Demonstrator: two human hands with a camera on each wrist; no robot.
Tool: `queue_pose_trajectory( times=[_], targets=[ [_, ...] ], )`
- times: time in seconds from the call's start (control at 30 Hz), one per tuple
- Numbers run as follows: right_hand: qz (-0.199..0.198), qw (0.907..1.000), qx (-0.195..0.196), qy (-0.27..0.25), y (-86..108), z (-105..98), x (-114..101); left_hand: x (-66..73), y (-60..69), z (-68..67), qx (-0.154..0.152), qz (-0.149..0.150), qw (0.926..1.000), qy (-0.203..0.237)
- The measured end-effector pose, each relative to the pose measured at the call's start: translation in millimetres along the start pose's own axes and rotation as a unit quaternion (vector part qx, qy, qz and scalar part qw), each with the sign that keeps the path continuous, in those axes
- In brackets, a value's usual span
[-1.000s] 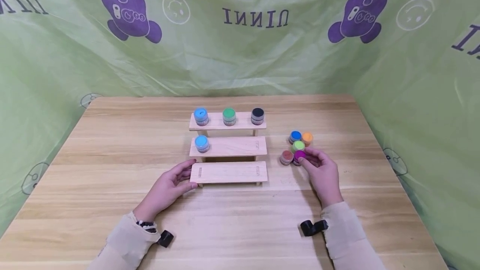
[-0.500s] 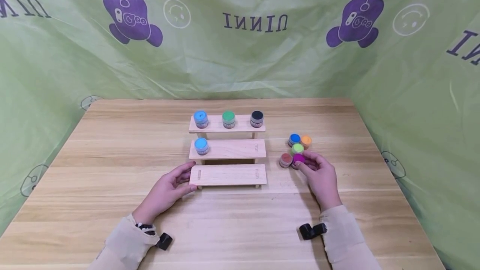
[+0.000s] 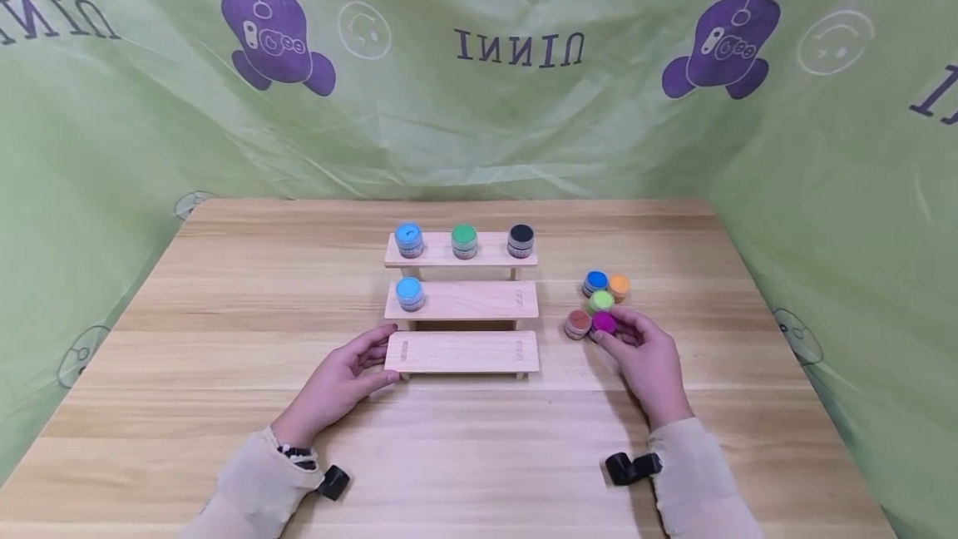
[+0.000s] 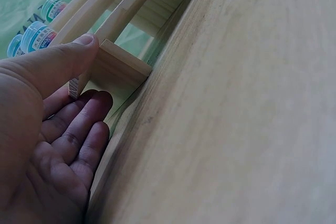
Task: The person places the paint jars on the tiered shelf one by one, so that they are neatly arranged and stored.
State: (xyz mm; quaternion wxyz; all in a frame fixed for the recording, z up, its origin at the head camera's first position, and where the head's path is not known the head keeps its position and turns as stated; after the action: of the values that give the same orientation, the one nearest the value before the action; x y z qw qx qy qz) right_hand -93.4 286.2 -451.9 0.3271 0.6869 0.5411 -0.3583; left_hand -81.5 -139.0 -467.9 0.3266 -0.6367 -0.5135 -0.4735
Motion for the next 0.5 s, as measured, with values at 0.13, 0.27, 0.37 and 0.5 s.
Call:
queue_pose_trajectory(
  times=[0.13,0.27,0.37,0.5],
  targets=[
    [0.002,0.9999,0.000,0.014,2.7,-4.0,2.2,-1.5,-1.9,5.2,-0.007,0.004,1.0000,0.002],
    [0.001,0.9998,0.001,0.018,3.4,-5.3,2.3,-1.2,-2.5,6.5,-0.007,0.005,1.0000,-0.002],
    [-0.001,0.9999,-0.001,0.017,2.2,-3.0,1.4,-1.1,-1.7,4.4,-0.002,0.000,0.9999,-0.011],
    [-0.003,0.9999,-0.003,0.016,-0.3,1.7,-0.8,-0.5,-1.1,0.3,0.001,0.002,0.9999,-0.014]
  ],
)
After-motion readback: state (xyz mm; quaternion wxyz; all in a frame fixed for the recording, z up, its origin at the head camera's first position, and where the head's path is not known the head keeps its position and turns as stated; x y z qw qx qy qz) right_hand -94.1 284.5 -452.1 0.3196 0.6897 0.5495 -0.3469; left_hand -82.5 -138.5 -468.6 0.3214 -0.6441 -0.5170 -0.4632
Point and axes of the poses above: each hand's wrist, its own y-axis away from the middle knuckle, its own z-axis out of the palm, x = y × z, the point moved 3 cm from there along -y, towards the middle knuckle, and after that the axes turned 2 degrees about -z, right-handed, at the moved point
